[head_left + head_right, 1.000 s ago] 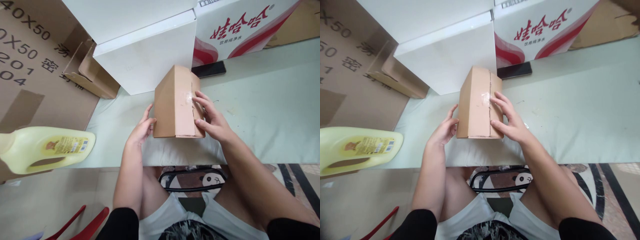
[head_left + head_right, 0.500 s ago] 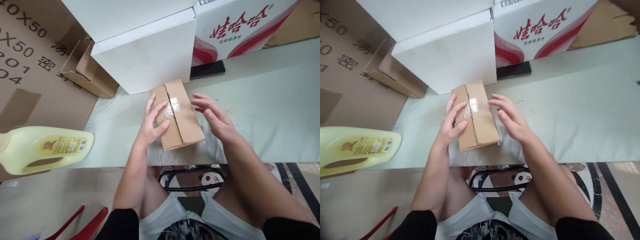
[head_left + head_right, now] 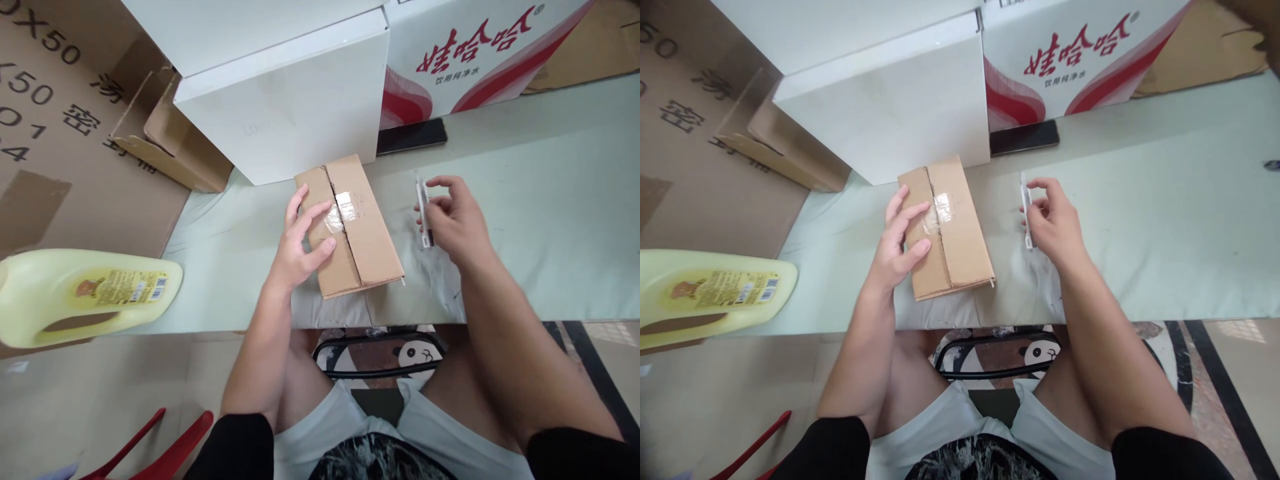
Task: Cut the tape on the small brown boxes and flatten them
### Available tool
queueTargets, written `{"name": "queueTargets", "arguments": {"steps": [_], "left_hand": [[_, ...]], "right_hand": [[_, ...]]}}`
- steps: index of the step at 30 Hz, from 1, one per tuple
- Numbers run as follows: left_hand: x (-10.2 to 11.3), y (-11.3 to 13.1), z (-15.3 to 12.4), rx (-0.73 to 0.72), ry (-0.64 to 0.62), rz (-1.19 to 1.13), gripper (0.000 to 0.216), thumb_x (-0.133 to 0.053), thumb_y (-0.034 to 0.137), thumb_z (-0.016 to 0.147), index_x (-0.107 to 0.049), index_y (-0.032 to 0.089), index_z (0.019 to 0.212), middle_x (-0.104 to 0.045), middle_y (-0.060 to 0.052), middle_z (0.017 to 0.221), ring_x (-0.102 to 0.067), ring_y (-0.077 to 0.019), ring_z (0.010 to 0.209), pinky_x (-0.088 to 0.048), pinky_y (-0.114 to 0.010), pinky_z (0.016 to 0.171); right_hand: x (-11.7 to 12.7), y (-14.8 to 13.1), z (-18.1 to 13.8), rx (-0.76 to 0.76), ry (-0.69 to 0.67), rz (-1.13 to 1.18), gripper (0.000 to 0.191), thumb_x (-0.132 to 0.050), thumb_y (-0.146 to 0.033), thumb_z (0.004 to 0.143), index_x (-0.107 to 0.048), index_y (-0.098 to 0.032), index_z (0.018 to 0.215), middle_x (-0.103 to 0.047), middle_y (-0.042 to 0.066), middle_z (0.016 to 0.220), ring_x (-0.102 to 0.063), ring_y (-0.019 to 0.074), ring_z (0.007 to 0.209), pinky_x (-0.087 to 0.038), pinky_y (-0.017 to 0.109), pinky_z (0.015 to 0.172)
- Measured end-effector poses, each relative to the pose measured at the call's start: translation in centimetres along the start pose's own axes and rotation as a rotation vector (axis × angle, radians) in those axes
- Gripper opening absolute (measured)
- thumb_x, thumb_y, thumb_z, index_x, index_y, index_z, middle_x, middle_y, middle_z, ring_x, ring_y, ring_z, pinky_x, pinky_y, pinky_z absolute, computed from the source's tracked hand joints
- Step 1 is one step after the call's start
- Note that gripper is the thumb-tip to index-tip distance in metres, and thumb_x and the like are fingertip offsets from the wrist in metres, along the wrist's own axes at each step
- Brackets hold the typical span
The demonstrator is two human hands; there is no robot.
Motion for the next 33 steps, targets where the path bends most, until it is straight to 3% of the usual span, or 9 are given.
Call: {"name": "queueTargets", "arguments": {"steps": [4, 6, 8, 11, 13, 16, 19, 26, 33], "left_hand": [[-0.2, 0.9, -0.1, -0.028, -0.006, 0.044, 0.07, -0.054, 0.077, 0.09, -0.061, 0.027, 0.139, -0.035, -0.015, 0.164, -0.033, -0.04, 0.156, -0.033, -0.06, 0.125], [-0.4, 1.5, -0.2, -0.038, -0.021, 0.071, 0.067, -0.054, 0.074, 0.092, -0.061, 0.027, 0.139, -0.036, -0.016, 0.162, -0.032, -0.0399, 0.156, -0.033, -0.06, 0.125], [-0.8, 2.3, -0.4, -0.047, -0.042, 0.09, 0.064, -0.056, 0.069, 0.093, -0.06, 0.026, 0.14, -0.035, -0.015, 0.162, -0.032, -0.0403, 0.156, -0.034, -0.06, 0.124], [-1.6, 3.8, -0.7, -0.035, -0.059, 0.112, 0.058, -0.064, 0.058, 0.092, -0.059, 0.027, 0.141, -0.033, -0.015, 0.162, -0.035, -0.0406, 0.154, -0.038, -0.059, 0.122], [-2.1, 4.7, -0.9, -0.022, -0.064, 0.126, 0.056, -0.068, 0.051, 0.09, -0.058, 0.027, 0.14, -0.033, -0.015, 0.162, -0.038, -0.0403, 0.152, -0.041, -0.058, 0.12], [-2.9, 5.9, -1.2, -0.035, -0.071, 0.121, 0.057, -0.069, 0.047, 0.089, -0.056, 0.026, 0.14, -0.031, -0.016, 0.161, -0.037, -0.0403, 0.152, -0.04, -0.058, 0.12], [-3.3, 6.2, -1.3, -0.045, -0.077, 0.108, 0.059, -0.07, 0.047, 0.089, -0.052, 0.027, 0.142, -0.029, -0.016, 0.161, -0.034, -0.0406, 0.153, -0.037, -0.059, 0.122], [-3.4, 5.6, -1.3, -0.012, -0.099, 0.075, 0.061, -0.072, 0.046, 0.087, -0.05, 0.028, 0.141, -0.028, -0.016, 0.16, -0.033, -0.0404, 0.153, -0.038, -0.059, 0.121], [-3.5, 5.5, -1.3, 0.003, -0.095, 0.059, 0.061, -0.073, 0.045, 0.086, -0.049, 0.03, 0.139, -0.027, -0.015, 0.159, -0.032, -0.0398, 0.153, -0.037, -0.059, 0.122]], "right_hand": [[0.7, -3.1, -0.2, 0.047, -0.033, 0.582, 0.021, -0.063, -0.028, 0.08, -0.066, -0.029, 0.101, -0.071, 0.0, 0.084, -0.072, 0.0193, 0.072, -0.059, 0.034, 0.06], [1.1, -4.8, -0.5, 0.085, -0.045, 0.68, 0.028, -0.069, -0.025, 0.074, -0.068, -0.032, 0.102, -0.071, 0.0, 0.085, -0.072, 0.0204, 0.079, -0.06, 0.036, 0.065], [1.7, -6.4, -1.0, 0.12, -0.021, 0.691, 0.029, -0.074, -0.023, 0.07, -0.068, -0.034, 0.096, -0.067, -0.003, 0.078, -0.067, 0.0175, 0.071, -0.056, 0.032, 0.06], [2.8, -8.3, -2.4, 0.187, 0.076, 0.629, 0.009, -0.074, -0.029, 0.076, -0.066, -0.028, 0.077, -0.053, -0.005, 0.057, -0.048, 0.0118, 0.049, -0.038, 0.027, 0.044], [2.9, -9.5, -3.7, 0.22, 0.07, 0.521, 0.009, -0.069, -0.033, 0.086, -0.068, -0.026, 0.081, -0.05, -0.005, 0.053, -0.043, 0.0107, 0.043, -0.032, 0.026, 0.04], [0.9, -10.5, -5.4, 0.205, -0.114, 0.286, 0.019, -0.065, -0.035, 0.093, -0.07, -0.026, 0.108, -0.067, -0.002, 0.068, -0.059, 0.0136, 0.051, -0.044, 0.027, 0.044], [-0.8, -10.6, -6.1, 0.202, -0.23, 0.028, 0.017, -0.063, -0.032, 0.091, -0.07, -0.025, 0.105, -0.075, 0.0, 0.08, -0.068, 0.0169, 0.063, -0.052, 0.03, 0.055], [-1.5, -11.9, -6.0, 0.354, -0.186, -0.266, 0.018, -0.057, -0.03, 0.085, -0.07, -0.024, 0.095, -0.077, 0.002, 0.078, -0.067, 0.018, 0.062, -0.049, 0.031, 0.058], [-2.2, -12.2, -6.2, 0.409, -0.251, -0.299, 0.02, -0.055, -0.028, 0.084, -0.07, -0.022, 0.095, -0.074, 0.002, 0.074, -0.065, 0.0171, 0.06, -0.045, 0.029, 0.059]]}}
Point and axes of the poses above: each hand's wrist, its own z-axis towards the middle knuckle, its own x-axis out of the back of the hand, y = z × x, the point moved 9 cm from there along z, towards the middle knuckle
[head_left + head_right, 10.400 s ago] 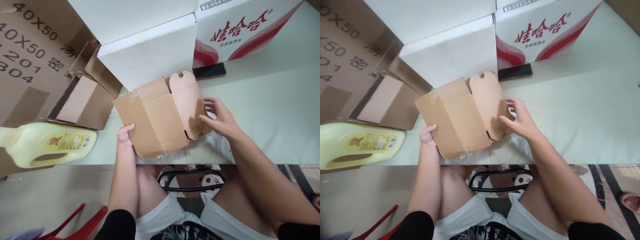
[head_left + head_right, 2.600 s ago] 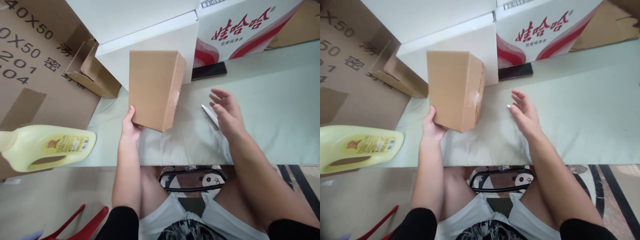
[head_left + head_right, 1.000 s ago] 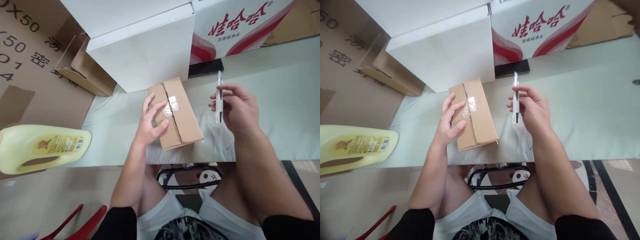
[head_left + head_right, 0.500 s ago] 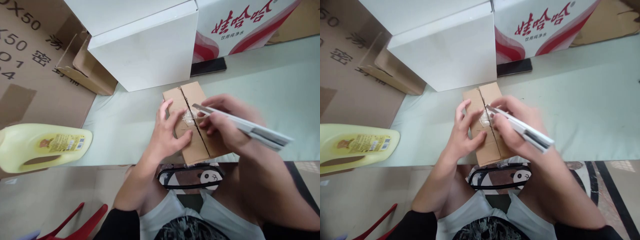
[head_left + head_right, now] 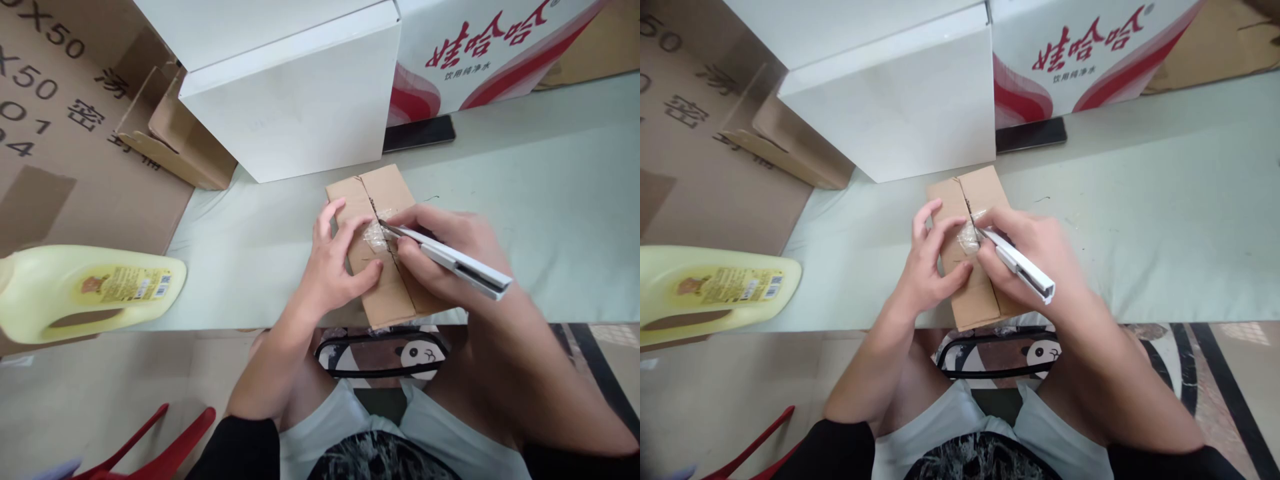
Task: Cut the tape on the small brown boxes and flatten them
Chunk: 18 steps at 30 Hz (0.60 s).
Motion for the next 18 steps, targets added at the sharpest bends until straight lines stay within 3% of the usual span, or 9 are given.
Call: {"name": "queueTargets", "arguments": {"steps": [9, 13, 16, 18], "left_hand": [[0.1, -0.2, 0.0, -0.011, 0.024, 0.009, 0.061, -0.075, 0.042, 0.084, -0.051, 0.028, 0.138, -0.028, -0.015, 0.156, -0.029, -0.0392, 0.155, -0.035, -0.057, 0.124], [0.2, -0.9, 0.1, -0.004, 0.019, 0.017, 0.06, -0.073, 0.048, 0.087, -0.052, 0.029, 0.139, -0.029, -0.015, 0.157, -0.029, -0.0398, 0.155, -0.037, -0.058, 0.123], [0.6, -1.5, 0.1, -0.03, 0.04, 0.013, 0.062, -0.071, 0.054, 0.088, -0.053, 0.03, 0.142, -0.029, -0.014, 0.158, -0.029, -0.042, 0.155, -0.034, -0.061, 0.123], [0.9, -1.7, 0.0, -0.053, 0.041, 0.024, 0.061, -0.068, 0.051, 0.091, -0.052, 0.033, 0.146, -0.027, -0.013, 0.159, -0.026, -0.0424, 0.156, -0.031, -0.063, 0.124]], "right_hand": [[0.0, -0.5, 0.2, -0.018, -0.078, 0.064, 0.013, -0.053, -0.024, 0.076, -0.066, -0.022, 0.075, -0.064, -0.001, 0.059, -0.055, 0.0137, 0.051, -0.041, 0.028, 0.055], [0.1, -0.2, -0.3, -0.063, -0.126, 0.205, 0.014, -0.053, -0.023, 0.073, -0.066, -0.023, 0.067, -0.063, 0.0, 0.057, -0.054, 0.0148, 0.052, -0.041, 0.03, 0.052], [1.2, 1.0, -0.6, -0.112, -0.001, 0.463, 0.014, -0.055, -0.023, 0.068, -0.069, -0.025, 0.064, -0.059, -0.001, 0.05, -0.05, 0.0152, 0.045, -0.035, 0.03, 0.043], [2.8, 2.2, -0.7, -0.131, 0.198, 0.661, 0.014, -0.055, -0.022, 0.065, -0.069, -0.025, 0.065, -0.056, -0.002, 0.047, -0.045, 0.0141, 0.038, -0.027, 0.029, 0.036]]}}
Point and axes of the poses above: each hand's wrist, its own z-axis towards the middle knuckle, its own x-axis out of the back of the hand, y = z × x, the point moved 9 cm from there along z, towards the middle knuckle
